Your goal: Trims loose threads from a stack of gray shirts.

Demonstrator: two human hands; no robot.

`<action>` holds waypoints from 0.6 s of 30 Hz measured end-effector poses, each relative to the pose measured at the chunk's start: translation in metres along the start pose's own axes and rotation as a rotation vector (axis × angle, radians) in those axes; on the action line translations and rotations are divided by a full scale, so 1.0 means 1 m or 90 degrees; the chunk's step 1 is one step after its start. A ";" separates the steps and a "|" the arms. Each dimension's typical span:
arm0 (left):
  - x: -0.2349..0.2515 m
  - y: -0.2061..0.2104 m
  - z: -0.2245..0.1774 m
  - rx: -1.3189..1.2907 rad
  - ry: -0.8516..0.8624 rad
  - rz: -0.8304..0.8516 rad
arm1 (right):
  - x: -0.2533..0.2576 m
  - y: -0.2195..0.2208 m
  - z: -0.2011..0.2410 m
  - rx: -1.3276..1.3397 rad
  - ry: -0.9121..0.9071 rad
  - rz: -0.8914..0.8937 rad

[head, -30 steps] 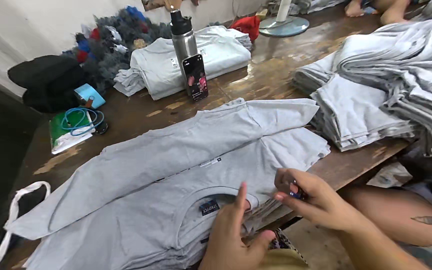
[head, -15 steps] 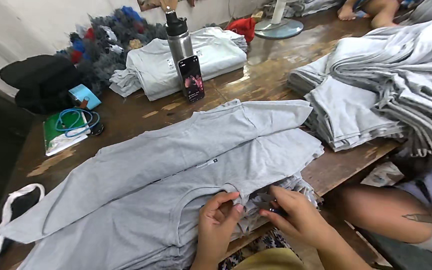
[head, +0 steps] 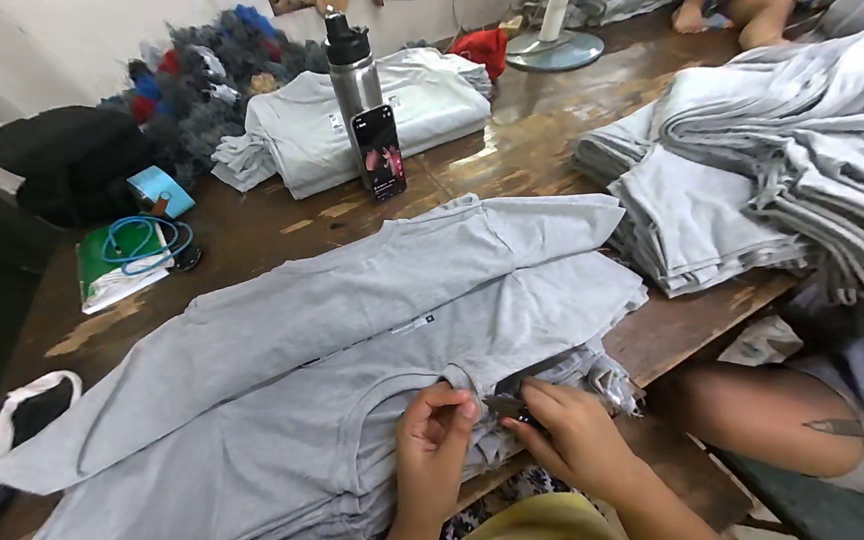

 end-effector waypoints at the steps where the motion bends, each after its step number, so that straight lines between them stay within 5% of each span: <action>1: 0.000 0.000 0.000 -0.002 0.001 0.002 | 0.000 0.000 0.000 0.001 0.000 0.005; 18: 0.000 -0.001 0.001 -0.012 -0.008 0.009 | 0.000 0.002 -0.003 0.009 0.006 -0.007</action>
Point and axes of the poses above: each hand's wrist, its own x-axis towards the middle knuckle, its own y-axis out of the palm, z = x × y, the point moved 7 cm from there along x, towards the middle knuckle, and after that the axes turned 14 degrees about -z, right-handed, at the moved point
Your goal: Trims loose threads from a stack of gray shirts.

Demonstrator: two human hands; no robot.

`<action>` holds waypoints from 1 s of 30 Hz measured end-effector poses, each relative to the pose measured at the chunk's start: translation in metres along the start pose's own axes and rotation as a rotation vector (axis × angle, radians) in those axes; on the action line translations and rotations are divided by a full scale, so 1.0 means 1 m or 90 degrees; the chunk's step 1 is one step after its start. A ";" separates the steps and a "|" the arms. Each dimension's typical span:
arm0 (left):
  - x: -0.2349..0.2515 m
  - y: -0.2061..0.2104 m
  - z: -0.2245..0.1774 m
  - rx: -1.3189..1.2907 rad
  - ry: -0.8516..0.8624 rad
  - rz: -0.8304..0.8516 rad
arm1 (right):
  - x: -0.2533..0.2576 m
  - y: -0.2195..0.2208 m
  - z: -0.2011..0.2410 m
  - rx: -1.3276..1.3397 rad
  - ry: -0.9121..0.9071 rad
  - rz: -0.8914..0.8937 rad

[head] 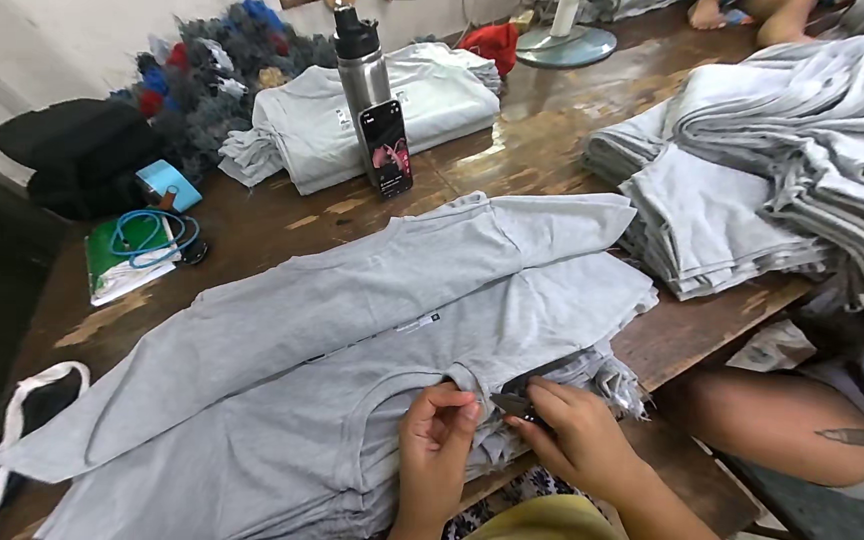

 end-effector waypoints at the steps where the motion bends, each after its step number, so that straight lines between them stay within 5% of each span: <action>1: 0.000 0.000 0.000 -0.002 0.000 -0.001 | 0.000 0.000 0.000 0.001 0.001 -0.001; 30: -0.005 0.004 -0.004 0.007 0.025 0.060 | -0.002 0.001 0.005 -0.025 -0.028 0.001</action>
Point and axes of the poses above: each hand's wrist, its own x-axis towards the middle knuckle, its own y-axis out of the palm, z = x × y, the point moved 7 cm from there along x, towards the middle knuckle, and after that the axes turned 14 degrees about -z, right-handed, at the moved point
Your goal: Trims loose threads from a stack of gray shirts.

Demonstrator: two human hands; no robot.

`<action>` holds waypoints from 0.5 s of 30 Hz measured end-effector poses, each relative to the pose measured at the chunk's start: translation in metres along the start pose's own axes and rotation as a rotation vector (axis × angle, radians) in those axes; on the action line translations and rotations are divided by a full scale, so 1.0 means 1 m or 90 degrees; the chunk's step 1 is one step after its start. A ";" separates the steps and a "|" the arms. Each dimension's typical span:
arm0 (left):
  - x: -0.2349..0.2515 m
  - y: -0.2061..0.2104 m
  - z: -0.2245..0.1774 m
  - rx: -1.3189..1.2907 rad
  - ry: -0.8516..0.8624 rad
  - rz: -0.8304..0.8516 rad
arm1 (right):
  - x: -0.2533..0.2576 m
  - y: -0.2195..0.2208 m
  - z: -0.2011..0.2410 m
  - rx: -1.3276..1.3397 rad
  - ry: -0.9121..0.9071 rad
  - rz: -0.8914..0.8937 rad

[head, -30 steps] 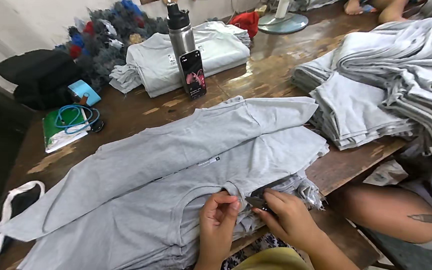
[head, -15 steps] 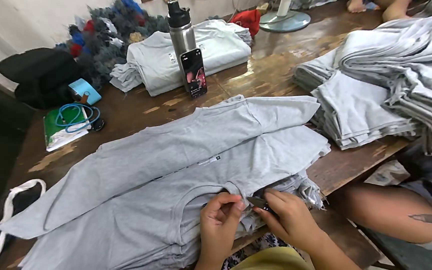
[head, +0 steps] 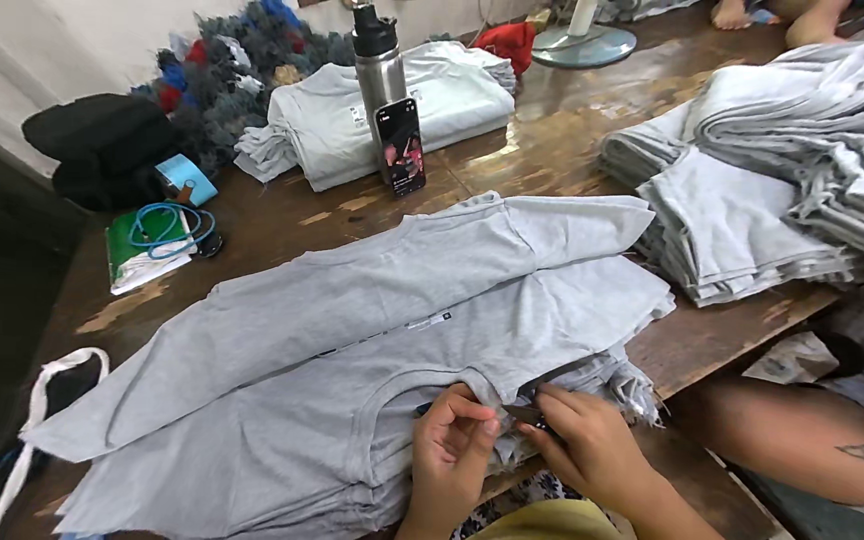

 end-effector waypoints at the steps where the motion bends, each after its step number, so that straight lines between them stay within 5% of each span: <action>1: 0.000 0.000 0.000 -0.003 0.000 0.000 | 0.000 0.000 -0.001 0.001 -0.001 -0.003; 15: 0.002 0.001 -0.007 0.027 0.023 0.017 | 0.004 0.006 0.005 0.054 0.059 0.052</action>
Point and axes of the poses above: each hand's wrist, its own x-axis towards the middle knuckle, its own y-axis out of the palm, z = x × y, the point moved 7 cm from there along x, towards the middle knuckle, and after that the axes turned 14 degrees about -z, right-handed, at the moved point
